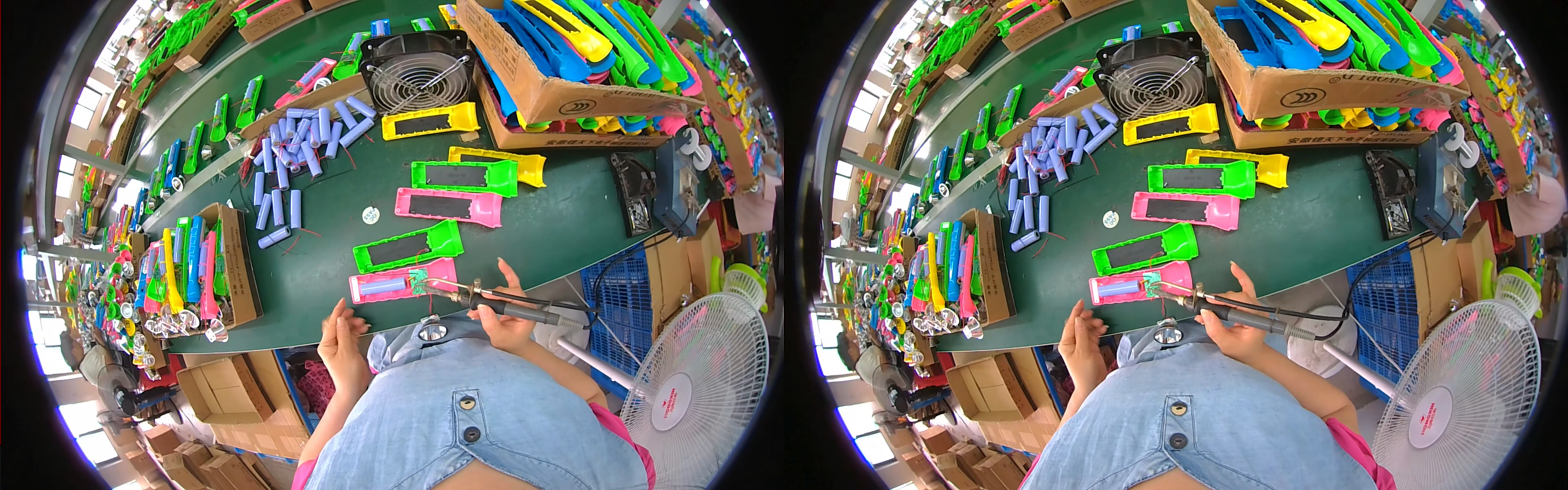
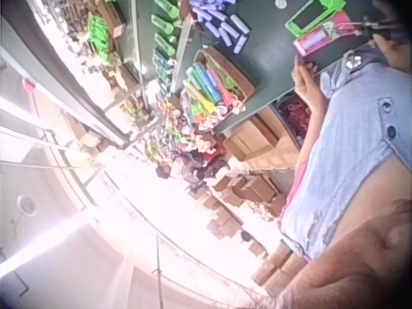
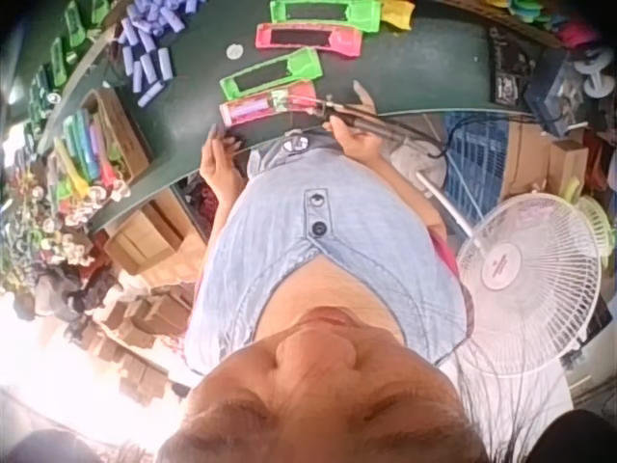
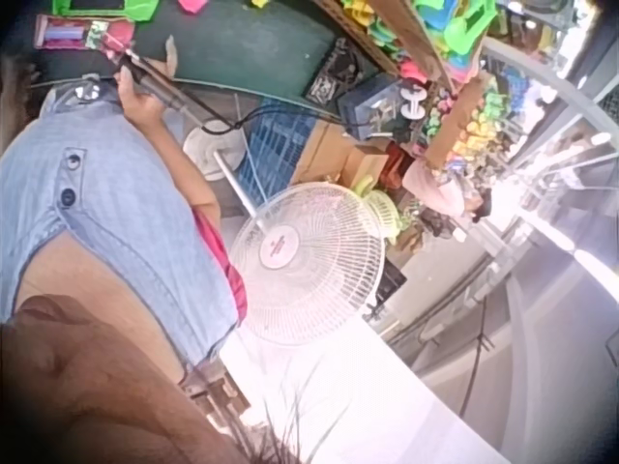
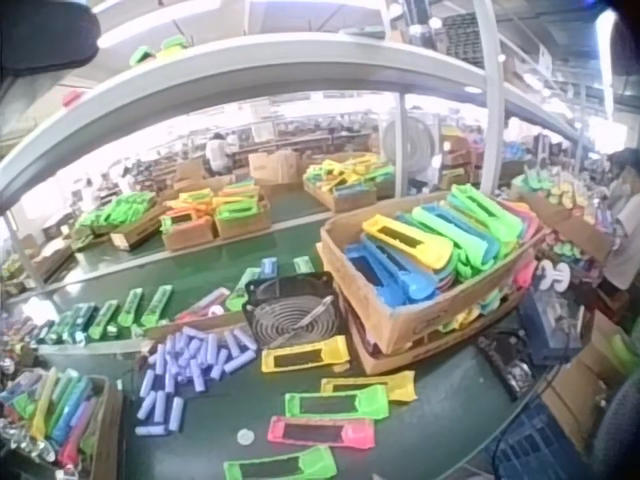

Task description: The person solders circuit boards and wires inside plastic flashlight housings using a soldering iron, fits components into the casings by hand, and places the assembled flashlights onto a conveyor belt.

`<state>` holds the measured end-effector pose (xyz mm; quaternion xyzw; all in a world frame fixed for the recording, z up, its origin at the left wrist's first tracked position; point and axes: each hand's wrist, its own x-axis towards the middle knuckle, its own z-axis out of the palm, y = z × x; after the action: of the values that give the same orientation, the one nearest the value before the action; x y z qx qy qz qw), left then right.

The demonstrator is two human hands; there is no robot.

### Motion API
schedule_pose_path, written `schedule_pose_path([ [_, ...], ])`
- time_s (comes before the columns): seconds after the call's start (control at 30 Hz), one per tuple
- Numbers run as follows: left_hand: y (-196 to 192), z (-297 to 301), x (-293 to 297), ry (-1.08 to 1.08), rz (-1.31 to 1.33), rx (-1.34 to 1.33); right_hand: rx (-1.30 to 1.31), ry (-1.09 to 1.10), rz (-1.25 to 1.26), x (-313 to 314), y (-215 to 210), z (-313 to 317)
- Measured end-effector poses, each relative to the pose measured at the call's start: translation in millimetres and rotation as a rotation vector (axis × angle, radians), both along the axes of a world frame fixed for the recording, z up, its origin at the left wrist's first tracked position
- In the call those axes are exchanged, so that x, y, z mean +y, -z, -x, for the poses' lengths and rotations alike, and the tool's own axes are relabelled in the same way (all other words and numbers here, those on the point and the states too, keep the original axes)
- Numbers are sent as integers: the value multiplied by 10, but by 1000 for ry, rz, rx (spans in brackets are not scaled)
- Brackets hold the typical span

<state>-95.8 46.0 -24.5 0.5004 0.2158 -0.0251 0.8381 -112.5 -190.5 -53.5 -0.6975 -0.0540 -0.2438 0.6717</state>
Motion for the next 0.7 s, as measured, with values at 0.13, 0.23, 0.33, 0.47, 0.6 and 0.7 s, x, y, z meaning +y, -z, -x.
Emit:
schedule_pose_path([
  [0.13,-154,-264,-166,146,-1414,-905,-60,47,73,-43,-64,6],
  [0.23,-184,-393,-351,312,-1328,-1019,-41,55,83,-54,-72,43],
  [0.33,-128,-424,-429,447,-1406,-1018,-32,65,88,-55,-81,66],
  [0.47,-142,-446,-458,499,-1556,-1127,-32,73,90,-51,-107,69],
  [0.6,-118,-469,-437,566,-1625,-1222,-24,73,102,-53,-76,71],
  [0.7,-104,-477,-422,598,-1657,-1253,-37,16,158,-70,-66,69],
])
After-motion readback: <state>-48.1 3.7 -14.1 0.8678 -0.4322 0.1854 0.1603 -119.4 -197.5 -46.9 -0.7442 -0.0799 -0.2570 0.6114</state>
